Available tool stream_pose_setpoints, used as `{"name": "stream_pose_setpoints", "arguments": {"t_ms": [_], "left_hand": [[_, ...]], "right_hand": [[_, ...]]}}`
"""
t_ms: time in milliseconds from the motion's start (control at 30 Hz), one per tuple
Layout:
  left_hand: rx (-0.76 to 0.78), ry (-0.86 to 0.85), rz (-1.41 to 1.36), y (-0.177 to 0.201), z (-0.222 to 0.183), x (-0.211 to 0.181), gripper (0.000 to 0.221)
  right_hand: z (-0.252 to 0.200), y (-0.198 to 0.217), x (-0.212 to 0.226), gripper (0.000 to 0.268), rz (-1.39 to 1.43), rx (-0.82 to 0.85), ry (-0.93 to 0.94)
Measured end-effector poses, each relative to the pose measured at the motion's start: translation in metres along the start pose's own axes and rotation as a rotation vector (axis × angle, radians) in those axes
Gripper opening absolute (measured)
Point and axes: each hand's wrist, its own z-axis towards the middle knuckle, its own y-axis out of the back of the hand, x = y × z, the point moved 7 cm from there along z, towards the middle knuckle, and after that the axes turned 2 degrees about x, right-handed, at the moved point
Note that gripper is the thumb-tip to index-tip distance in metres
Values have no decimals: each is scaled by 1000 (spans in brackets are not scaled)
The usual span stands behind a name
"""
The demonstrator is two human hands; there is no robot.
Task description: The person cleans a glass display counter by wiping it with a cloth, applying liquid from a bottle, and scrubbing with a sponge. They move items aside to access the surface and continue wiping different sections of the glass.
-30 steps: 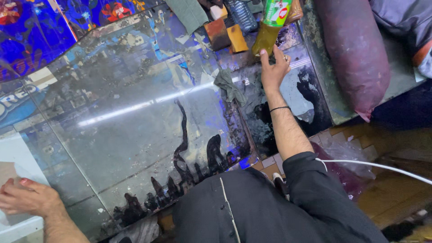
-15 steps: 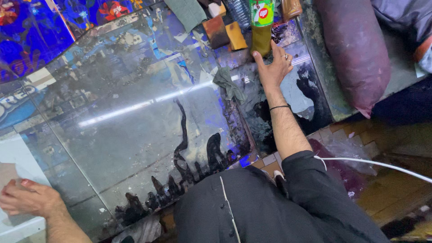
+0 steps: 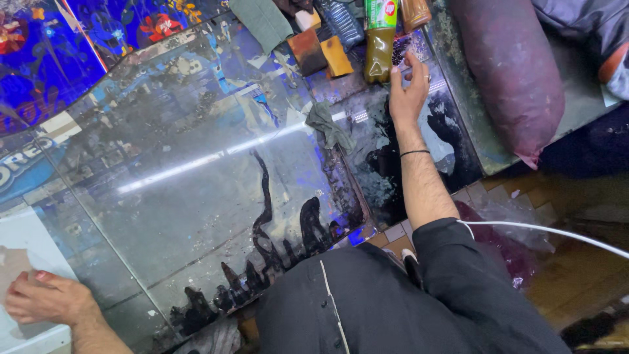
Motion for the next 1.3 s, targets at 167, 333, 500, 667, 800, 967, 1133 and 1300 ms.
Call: {"name": "stream_pose_setpoints", "arguments": {"t_ms": [167, 333, 500, 667, 800, 967, 1133, 1300], "left_hand": [[10, -31, 32, 4, 1, -4, 54], [71, -22, 116, 6, 0, -10, 47], [205, 198, -70, 4, -7, -69, 56], [164, 43, -812, 32, -27, -242, 69], [493, 30, -1088, 68, -62, -377, 81], [655, -248, -1295, 107, -92, -499, 83], [778, 122, -1526, 76, -112, -492, 70], [703, 308, -1588, 47, -125, -422, 55]], "right_hand": [[8, -8, 31, 52, -229, 25, 22], [7, -17, 27, 55, -341, 32, -71], [11, -28, -2, 46, 73, 9, -260], [-1, -25, -7, 36, 533, -64, -337], [-53, -8, 32, 35, 442, -80, -208], [-158, 6, 103, 46, 314, 181, 108], [-193, -10, 155, 57, 287, 548, 517], [-86, -54, 161, 43, 307, 498, 553]]}}
